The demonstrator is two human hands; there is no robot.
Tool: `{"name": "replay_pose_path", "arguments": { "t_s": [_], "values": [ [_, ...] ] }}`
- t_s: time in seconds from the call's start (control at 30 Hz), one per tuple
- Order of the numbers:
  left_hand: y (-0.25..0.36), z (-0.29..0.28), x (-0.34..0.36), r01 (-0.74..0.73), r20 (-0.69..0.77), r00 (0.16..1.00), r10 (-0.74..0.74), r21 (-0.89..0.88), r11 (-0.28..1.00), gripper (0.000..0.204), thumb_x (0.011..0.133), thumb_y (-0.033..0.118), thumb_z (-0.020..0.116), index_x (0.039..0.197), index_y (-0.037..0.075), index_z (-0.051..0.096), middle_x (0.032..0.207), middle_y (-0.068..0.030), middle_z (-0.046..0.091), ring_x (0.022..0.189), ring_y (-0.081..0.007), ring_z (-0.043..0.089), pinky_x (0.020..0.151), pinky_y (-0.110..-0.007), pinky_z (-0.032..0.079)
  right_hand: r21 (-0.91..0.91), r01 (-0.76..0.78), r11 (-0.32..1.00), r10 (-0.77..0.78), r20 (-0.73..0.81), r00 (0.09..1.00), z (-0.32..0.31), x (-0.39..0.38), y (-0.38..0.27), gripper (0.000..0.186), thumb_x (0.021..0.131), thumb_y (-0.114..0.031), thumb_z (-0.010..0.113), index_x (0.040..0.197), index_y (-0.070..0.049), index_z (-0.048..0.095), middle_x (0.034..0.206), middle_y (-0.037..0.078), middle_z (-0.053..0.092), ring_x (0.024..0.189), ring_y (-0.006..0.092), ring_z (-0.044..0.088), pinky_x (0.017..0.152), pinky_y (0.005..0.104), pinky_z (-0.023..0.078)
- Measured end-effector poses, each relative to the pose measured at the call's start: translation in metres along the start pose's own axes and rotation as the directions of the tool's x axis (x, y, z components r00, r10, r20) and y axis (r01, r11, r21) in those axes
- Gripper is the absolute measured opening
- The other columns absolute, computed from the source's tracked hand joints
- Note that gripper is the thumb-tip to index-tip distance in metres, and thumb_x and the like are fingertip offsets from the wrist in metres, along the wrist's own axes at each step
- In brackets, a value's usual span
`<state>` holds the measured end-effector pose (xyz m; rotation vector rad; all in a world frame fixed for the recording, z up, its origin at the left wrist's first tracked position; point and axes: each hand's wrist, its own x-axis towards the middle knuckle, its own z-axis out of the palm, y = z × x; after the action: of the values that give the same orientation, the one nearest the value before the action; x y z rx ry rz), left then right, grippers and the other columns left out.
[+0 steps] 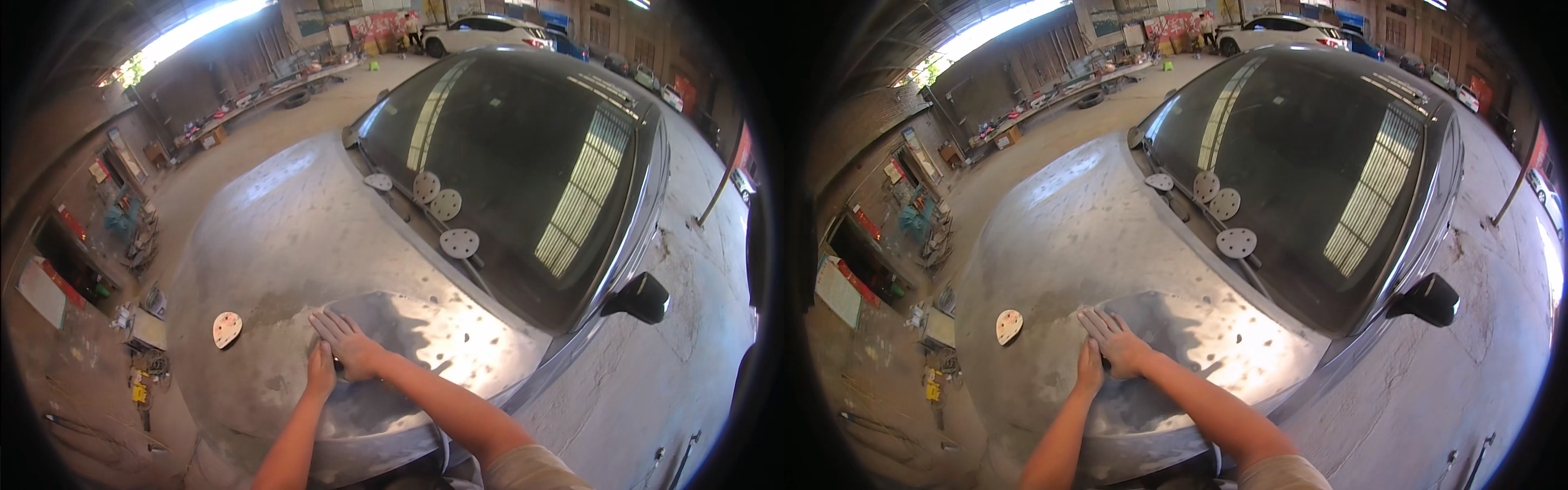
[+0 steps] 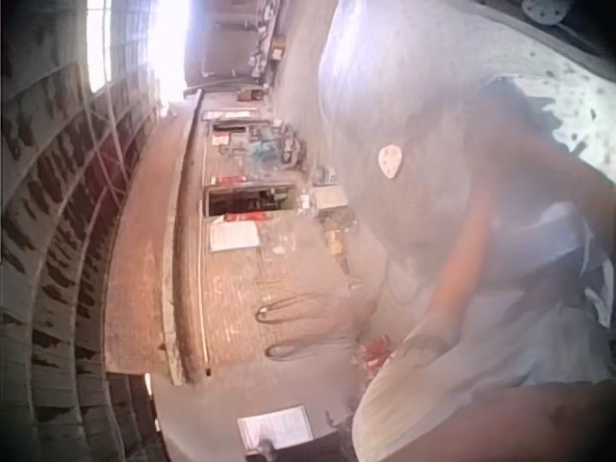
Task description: The person sands a car hood using a pneumatic orbital sander and sanding discs, repeatedly wiping the surface with a cloth to remove dust. The person switches between different sanding discs during the process.
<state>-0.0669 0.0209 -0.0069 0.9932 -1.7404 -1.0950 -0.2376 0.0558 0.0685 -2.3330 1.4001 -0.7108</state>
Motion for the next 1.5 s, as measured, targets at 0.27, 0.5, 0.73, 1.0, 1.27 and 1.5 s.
{"name": "replay_pose_path", "arguments": {
  "t_s": [0.27,0.5,0.73,1.0,1.27,1.5],
  "values": [
    [0.022,-0.006,-0.02,-0.131,0.256,0.964,0.074,0.214,0.968,0.046,0.117,0.026,0.044,0.153,-0.001,0.052,0.146,-0.0257,0.062,0.132,-0.0407,0.063,0.11,-0.044,0.05,-0.038,0.011,0.999,-0.013,-0.041,0.999,0.0,-0.04,0.002,0.127,0.067,-0.006,0.076,0.175,-0.001,0.009,0.18,0.024,0.019,0.167,0.0442,0.017,0.134,0.0567,0.021],
    [0.05,-0.009,-0.046,-0.049,0.392,0.916,-0.084,0.317,0.947,0.054,0.109,0.015,0.047,0.16,-0.002,0.042,0.159,-0.0323,0.05,0.15,-0.0459,0.048,0.123,-0.049,0.04,0.002,0.004,1.0,-0.004,-0.003,1.0,0.007,-0.063,-0.037,0.128,0.065,-0.005,0.076,0.176,-0.004,0.01,0.18,0.025,0.017,0.167,0.0465,0.017,0.135,0.0564,0.02],
    [0.029,-0.009,-0.059,-0.046,0.343,0.939,-0.009,0.151,0.988,0.048,0.114,0.018,0.046,0.157,-0.001,0.045,0.155,-0.0281,0.056,0.146,-0.0438,0.053,0.12,-0.048,0.043,0.012,0.011,1.0,-0.01,-0.103,0.995,0.02,-0.069,-0.044,0.126,0.068,-0.01,0.08,0.176,-0.009,0.016,0.177,0.025,0.026,0.163,0.048,0.025,0.133,0.0582,0.024],
    [0.019,-0.018,-0.022,-0.153,0.187,0.974,0.127,0.129,0.98,0.035,0.118,0.024,0.043,0.131,0.002,0.067,0.126,-0.0194,0.07,0.12,-0.036,0.067,0.107,-0.043,0.05,0.083,-0.415,0.906,0.418,-0.326,0.848,0.001,-0.134,-0.064,0.071,0.088,-0.032,0.086,0.148,-0.004,0.06,0.14,0.022,0.066,0.134,0.0403,0.06,0.121,0.0551,0.037],
    [0.025,0.002,0.016,-0.066,0.178,0.983,0.042,0.133,0.989,0.036,0.118,0.027,0.043,0.134,0.005,0.067,0.128,-0.0181,0.072,0.121,-0.0332,0.069,0.107,-0.041,0.05,0.081,-0.506,0.859,0.466,-0.534,0.706,0.022,-0.131,-0.07,0.031,0.09,-0.03,0.084,0.107,-0.004,0.079,0.102,0.015,0.079,0.1,0.0375,0.073,0.103,0.0475,0.051],
    [0.039,0.022,-0.008,-0.077,0.184,0.982,0.052,0.134,0.988,0.037,0.118,0.026,0.042,0.134,0.005,0.068,0.127,-0.0195,0.073,0.121,-0.0352,0.07,0.106,-0.042,0.052,-0.013,-0.569,0.822,0.455,-0.585,0.671,0.03,-0.119,-0.072,0.02,0.086,-0.024,0.085,0.092,-0.008,0.077,0.087,0.01,0.074,0.086,0.0338,0.071,0.086,0.0464,0.054]
  ]
}}
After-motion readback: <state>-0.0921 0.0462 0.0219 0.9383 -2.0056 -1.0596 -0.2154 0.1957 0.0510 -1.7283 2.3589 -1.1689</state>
